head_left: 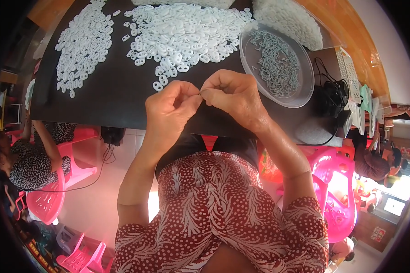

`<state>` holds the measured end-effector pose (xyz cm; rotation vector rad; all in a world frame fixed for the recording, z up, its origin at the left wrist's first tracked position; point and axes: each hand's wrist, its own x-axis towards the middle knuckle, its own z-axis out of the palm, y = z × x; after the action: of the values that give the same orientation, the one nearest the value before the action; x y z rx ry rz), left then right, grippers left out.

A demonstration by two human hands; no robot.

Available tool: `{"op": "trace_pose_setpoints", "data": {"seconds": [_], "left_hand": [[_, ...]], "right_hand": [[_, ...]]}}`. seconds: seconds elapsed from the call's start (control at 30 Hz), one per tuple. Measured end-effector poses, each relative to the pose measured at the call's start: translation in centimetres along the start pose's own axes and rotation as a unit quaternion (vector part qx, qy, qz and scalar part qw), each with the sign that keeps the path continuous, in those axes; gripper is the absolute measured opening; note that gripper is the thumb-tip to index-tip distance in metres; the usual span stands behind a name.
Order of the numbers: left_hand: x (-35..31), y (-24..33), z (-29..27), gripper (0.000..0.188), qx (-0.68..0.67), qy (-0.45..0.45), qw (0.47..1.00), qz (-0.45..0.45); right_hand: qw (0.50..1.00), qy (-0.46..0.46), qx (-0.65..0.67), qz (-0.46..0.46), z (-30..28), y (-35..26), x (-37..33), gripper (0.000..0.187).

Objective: Inserting small metal pins into white plastic components to assemble them.

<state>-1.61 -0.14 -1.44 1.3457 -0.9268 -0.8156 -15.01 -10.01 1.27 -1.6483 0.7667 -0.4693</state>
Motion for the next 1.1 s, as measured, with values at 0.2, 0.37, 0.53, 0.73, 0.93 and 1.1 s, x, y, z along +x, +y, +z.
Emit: {"op": "trace_pose_setpoints", "data": {"seconds": [0.2, 0.37, 0.53, 0.73, 0.93, 1.1], "left_hand": [[0.4, 0.7, -1.1, 0.006, -0.203, -0.063, 0.965, -0.157], [0.6, 0.9, -0.7, 0.008, -0.267, -0.064, 0.94, -0.203], [1.6, -1.0, 0.1, 0.009, 0.324, 0.061, 0.924, 0.195], [2.9, -1.4, 0.3, 0.01, 0.525, 0.032, 0.806, 0.27], [2.7, -1.8, -0.2, 0.011, 0.447, 0.059, 0.86, 0.241], [1.2, 0.7, 0.0, 0.017, -0.036, 0.015, 0.993, -0.107]], "right_hand": [[1.0, 0.001, 0.001, -0.022, 0.3, -0.1, -0.5, 0.003], [0.996, 0.041, -0.001, -0.081, 0.6, 0.5, -0.2, 0.004], [0.986, 0.081, -0.101, -0.109, 0.1, 1.5, -0.2, 0.003], [0.973, 0.104, -0.133, -0.156, -0.2, 1.9, 0.0, 0.004], [0.982, 0.108, -0.086, -0.127, -0.4, 2.0, -0.1, 0.005], [0.992, 0.095, 0.073, -0.049, 0.5, 1.5, -0.7, 0.004]]}}
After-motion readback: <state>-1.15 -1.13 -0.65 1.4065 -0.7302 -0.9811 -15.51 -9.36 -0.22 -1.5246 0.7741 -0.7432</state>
